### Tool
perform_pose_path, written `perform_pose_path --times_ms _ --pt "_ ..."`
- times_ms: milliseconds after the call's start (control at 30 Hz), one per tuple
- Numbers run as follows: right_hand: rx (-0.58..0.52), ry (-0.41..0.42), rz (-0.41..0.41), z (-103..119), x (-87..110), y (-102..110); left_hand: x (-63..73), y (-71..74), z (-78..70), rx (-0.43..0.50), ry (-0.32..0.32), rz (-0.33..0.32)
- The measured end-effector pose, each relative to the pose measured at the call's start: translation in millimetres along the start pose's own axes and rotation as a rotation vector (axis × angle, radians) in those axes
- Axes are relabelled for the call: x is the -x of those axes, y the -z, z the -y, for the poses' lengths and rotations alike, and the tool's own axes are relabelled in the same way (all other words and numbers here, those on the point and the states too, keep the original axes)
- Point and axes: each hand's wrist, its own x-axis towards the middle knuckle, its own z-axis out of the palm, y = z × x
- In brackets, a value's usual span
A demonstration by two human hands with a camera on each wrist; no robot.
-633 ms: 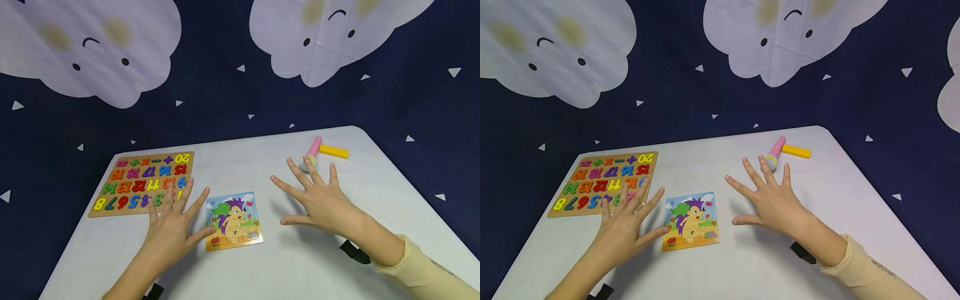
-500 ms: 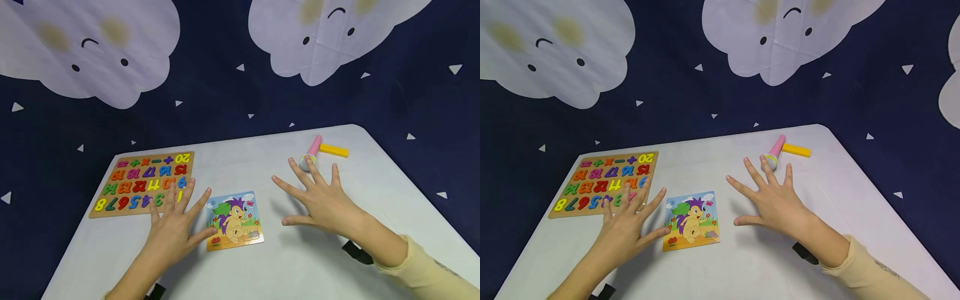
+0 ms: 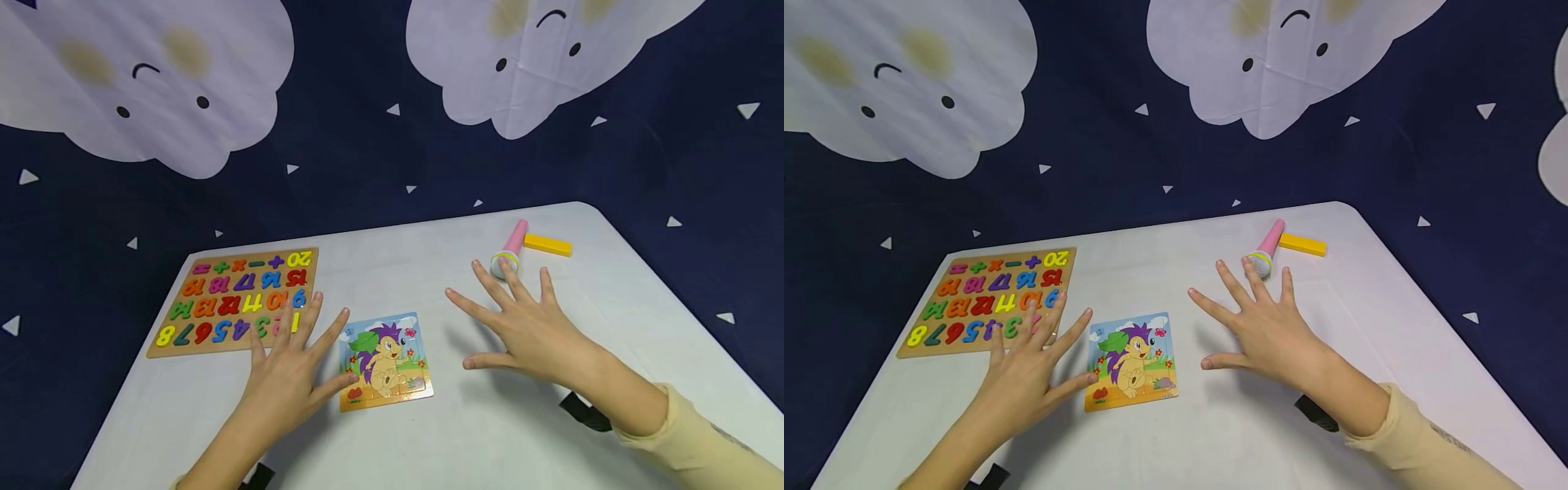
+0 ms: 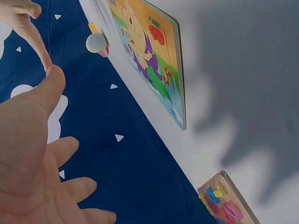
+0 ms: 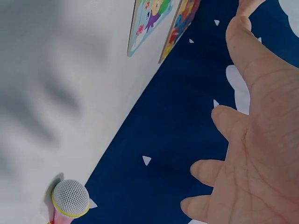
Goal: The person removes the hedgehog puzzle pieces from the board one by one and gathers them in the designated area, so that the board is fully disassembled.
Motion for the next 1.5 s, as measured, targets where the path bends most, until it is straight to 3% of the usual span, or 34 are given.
perform_pose_path --times_ms 233,333,533,767,967,1267,1500 --pt "-0.124 0.024 0.053 1 -11.7 -5 -7.3 -7.5 0.2 0.118 -0.059 -0.061" --pt "-0.185 0.034 0.064 3 -21.5 -10 -14.8 -12.2 -1.2 0.199 -0.068 -0.053" --pt "-0.253 0.066 0.025 14 -50.7 -28 -32.2 -23.0 -4.6 0.327 -0.050 0.044" --pt "-0.395 0.044 0.085 25 -81.4 -53 -54.7 -42.1 -7.4 0.465 -0.031 0.158" --pt "-0.513 0.065 0.105 29 -94.3 -68 -66.4 -53.2 -5.7 0.589 0.004 0.260" --pt "-0.588 0.095 0.090 30 -98.8 -76 -71.3 -59.9 -6.0 0.611 0.007 0.276" --pt "-0.591 0.084 0.068 30 -99.6 -77 -72.2 -62.0 -6.8 0.627 0.045 0.273"
